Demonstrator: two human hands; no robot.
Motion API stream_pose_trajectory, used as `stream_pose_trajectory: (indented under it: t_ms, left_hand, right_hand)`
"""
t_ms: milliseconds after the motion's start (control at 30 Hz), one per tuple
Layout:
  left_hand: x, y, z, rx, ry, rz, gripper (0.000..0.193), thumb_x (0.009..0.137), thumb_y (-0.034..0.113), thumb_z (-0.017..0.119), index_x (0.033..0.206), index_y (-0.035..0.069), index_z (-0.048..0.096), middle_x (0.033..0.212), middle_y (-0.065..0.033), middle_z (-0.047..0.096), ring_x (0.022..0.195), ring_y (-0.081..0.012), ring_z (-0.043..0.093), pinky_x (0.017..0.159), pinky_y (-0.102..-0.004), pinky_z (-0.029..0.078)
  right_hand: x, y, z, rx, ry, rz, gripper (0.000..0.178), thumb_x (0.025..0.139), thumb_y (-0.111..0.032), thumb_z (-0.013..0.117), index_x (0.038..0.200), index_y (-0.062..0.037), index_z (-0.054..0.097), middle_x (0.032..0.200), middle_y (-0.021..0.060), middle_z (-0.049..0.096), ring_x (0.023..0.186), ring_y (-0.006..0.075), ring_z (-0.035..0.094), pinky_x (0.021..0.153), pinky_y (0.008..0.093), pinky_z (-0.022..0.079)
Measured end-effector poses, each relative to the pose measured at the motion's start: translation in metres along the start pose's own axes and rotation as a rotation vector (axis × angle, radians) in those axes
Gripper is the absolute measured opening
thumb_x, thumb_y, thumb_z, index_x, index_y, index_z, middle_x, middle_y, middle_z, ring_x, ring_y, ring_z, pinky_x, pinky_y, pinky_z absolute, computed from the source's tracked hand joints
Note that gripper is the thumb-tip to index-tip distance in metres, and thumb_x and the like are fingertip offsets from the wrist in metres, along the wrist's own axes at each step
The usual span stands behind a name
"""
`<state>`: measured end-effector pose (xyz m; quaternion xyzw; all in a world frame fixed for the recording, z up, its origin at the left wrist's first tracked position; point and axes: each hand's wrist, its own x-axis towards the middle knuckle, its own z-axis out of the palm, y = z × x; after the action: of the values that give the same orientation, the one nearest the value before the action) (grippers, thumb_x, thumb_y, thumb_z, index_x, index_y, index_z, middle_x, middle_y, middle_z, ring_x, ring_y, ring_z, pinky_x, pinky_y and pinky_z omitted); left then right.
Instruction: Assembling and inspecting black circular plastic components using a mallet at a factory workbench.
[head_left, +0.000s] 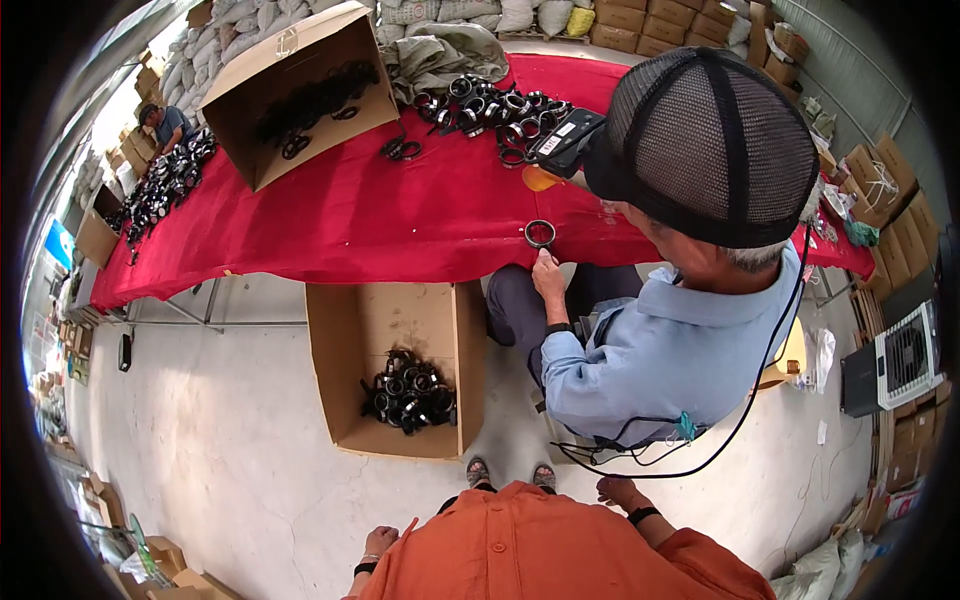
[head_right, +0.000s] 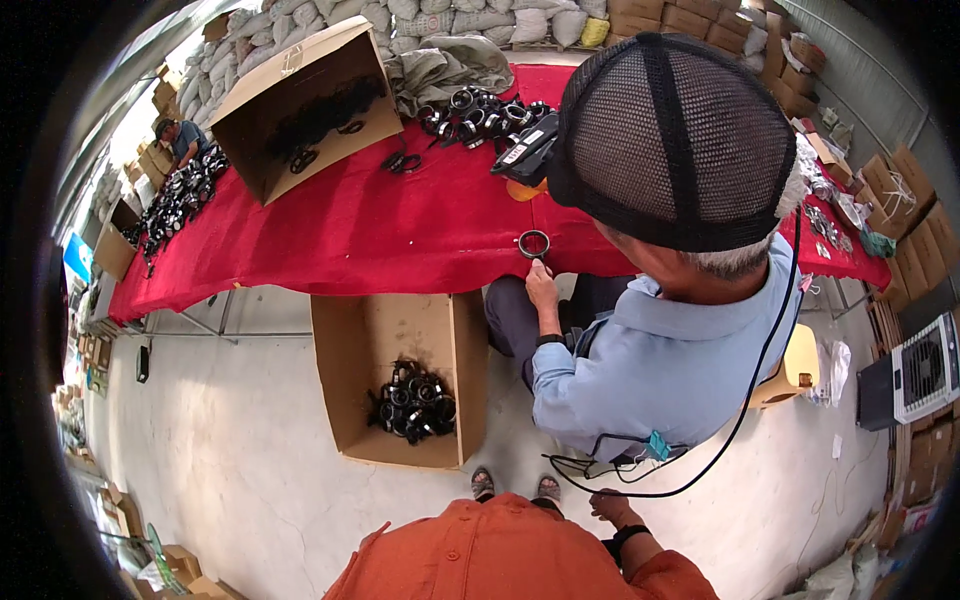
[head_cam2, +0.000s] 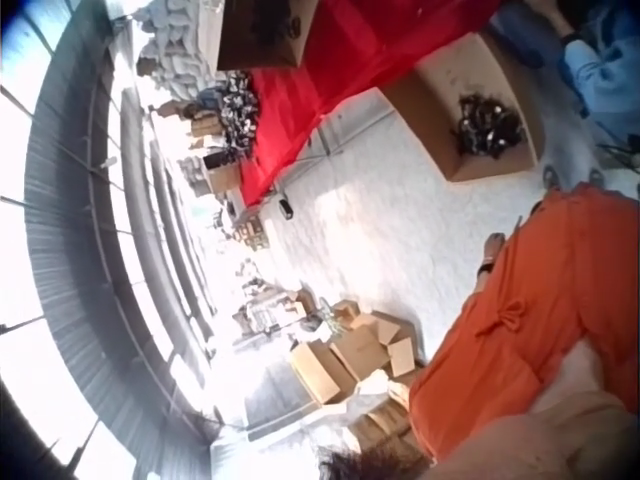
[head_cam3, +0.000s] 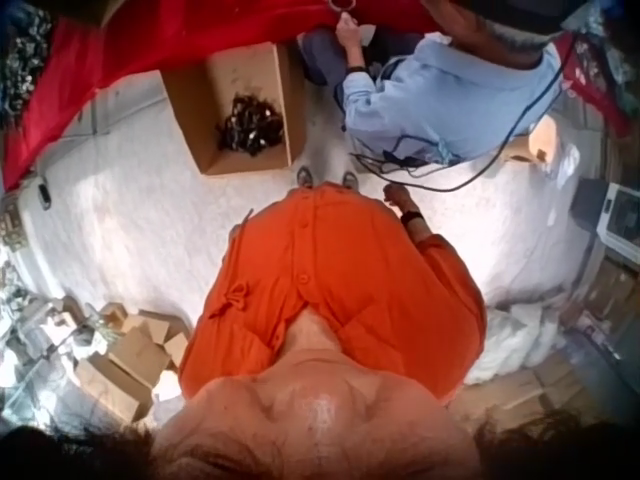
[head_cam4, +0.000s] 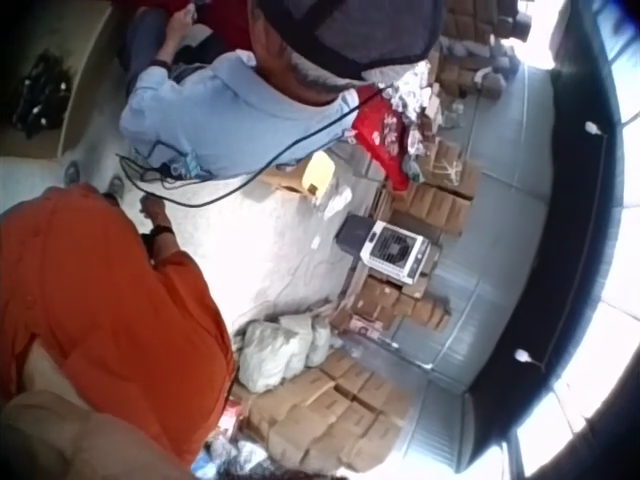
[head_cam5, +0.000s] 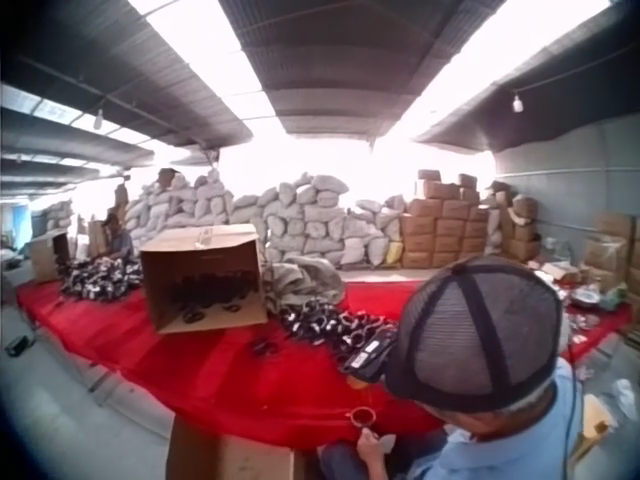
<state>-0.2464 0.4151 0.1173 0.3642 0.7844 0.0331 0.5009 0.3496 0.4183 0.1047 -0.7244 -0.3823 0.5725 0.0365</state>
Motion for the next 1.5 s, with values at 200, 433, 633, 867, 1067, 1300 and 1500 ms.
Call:
stream_pose_trajectory:
  t_ms: [200, 433, 633, 867, 1067, 1300, 1500]
  left_hand:
    - [-0.029, 0.041, -0.012, 0.069, -0.032, 0.017, 0.031, 0.081, 0.023, 0.06, 0.096, -0.003, 0.066, 0.085, -0.0129, 0.069, 0.08, -0.0206, 0.066, 0.073, -0.0304, 0.052]
    - [-0.022, 0.055, -0.008, -0.096, -0.053, -0.07, 0.032, 0.081, 0.021, 0.058, 0.1, -0.005, 0.063, 0.086, -0.0142, 0.068, 0.076, -0.0214, 0.066, 0.07, -0.0323, 0.054]
    - [-0.054, 0.106, -0.024, -0.162, -0.062, -0.05, 0.034, 0.083, 0.02, 0.057, 0.104, -0.006, 0.059, 0.09, -0.0156, 0.066, 0.072, -0.0225, 0.066, 0.063, -0.033, 0.055]
    - [-0.062, 0.116, -0.028, -0.196, -0.062, -0.101, 0.029, 0.084, 0.017, 0.057, 0.103, -0.005, 0.058, 0.09, -0.0156, 0.066, 0.071, -0.0227, 0.065, 0.062, -0.0328, 0.055]
    - [-0.071, 0.118, -0.031, -0.044, -0.035, -0.089, 0.029, 0.084, 0.016, 0.057, 0.102, -0.005, 0.06, 0.088, -0.0149, 0.067, 0.073, -0.0216, 0.066, 0.065, -0.0321, 0.055]
    - [-0.033, 0.052, -0.029, 0.084, -0.122, 0.302, 0.033, 0.081, 0.019, 0.057, 0.101, -0.007, 0.061, 0.088, -0.0164, 0.068, 0.079, -0.0224, 0.067, 0.068, -0.0316, 0.055]
    - [-0.011, 0.037, -0.02, 0.022, -0.077, 0.053, 0.033, 0.084, 0.021, 0.056, 0.104, -0.005, 0.061, 0.089, -0.0156, 0.068, 0.078, -0.0233, 0.067, 0.068, -0.0326, 0.054]
  right_hand:
    - [-0.037, -0.038, -0.006, 0.311, -0.005, 0.307, 0.014, 0.087, -0.022, 0.056, 0.092, -0.0104, 0.059, 0.078, 0.0029, 0.064, 0.07, 0.0162, 0.066, 0.053, 0.0309, 0.051]
    - [-0.04, -0.013, -0.004, 0.348, 0.028, 0.325, 0.016, 0.084, -0.02, 0.059, 0.088, -0.0049, 0.063, 0.076, 0.0068, 0.063, 0.066, 0.0182, 0.062, 0.059, 0.0322, 0.052]
    - [-0.045, -0.017, 0.0, 0.388, 0.044, 0.227, 0.017, 0.084, -0.02, 0.06, 0.097, -0.0082, 0.06, 0.083, 0.0066, 0.065, 0.073, 0.0189, 0.067, 0.055, 0.0312, 0.052]
    - [-0.045, -0.024, 0.001, 0.437, 0.063, 0.275, 0.015, 0.085, -0.018, 0.059, 0.09, -0.0038, 0.061, 0.078, 0.008, 0.063, 0.07, 0.0199, 0.064, 0.062, 0.0336, 0.054]
    - [-0.045, -0.022, 0.002, 0.266, -0.026, 0.271, 0.02, 0.091, -0.023, 0.05, 0.09, -0.0064, 0.061, 0.077, 0.0055, 0.066, 0.069, 0.0173, 0.067, 0.053, 0.0294, 0.052]
    - [-0.044, -0.02, 0.004, 0.25, -0.003, 0.247, 0.014, 0.089, -0.021, 0.055, 0.09, -0.0086, 0.061, 0.076, 0.0054, 0.065, 0.064, 0.0158, 0.066, 0.051, 0.0287, 0.051]
    - [-0.047, -0.022, 0.006, 0.434, 0.026, 0.256, 0.016, 0.083, -0.024, 0.06, 0.092, -0.0108, 0.059, 0.076, 0.0024, 0.064, 0.066, 0.0166, 0.066, 0.052, 0.0292, 0.05]
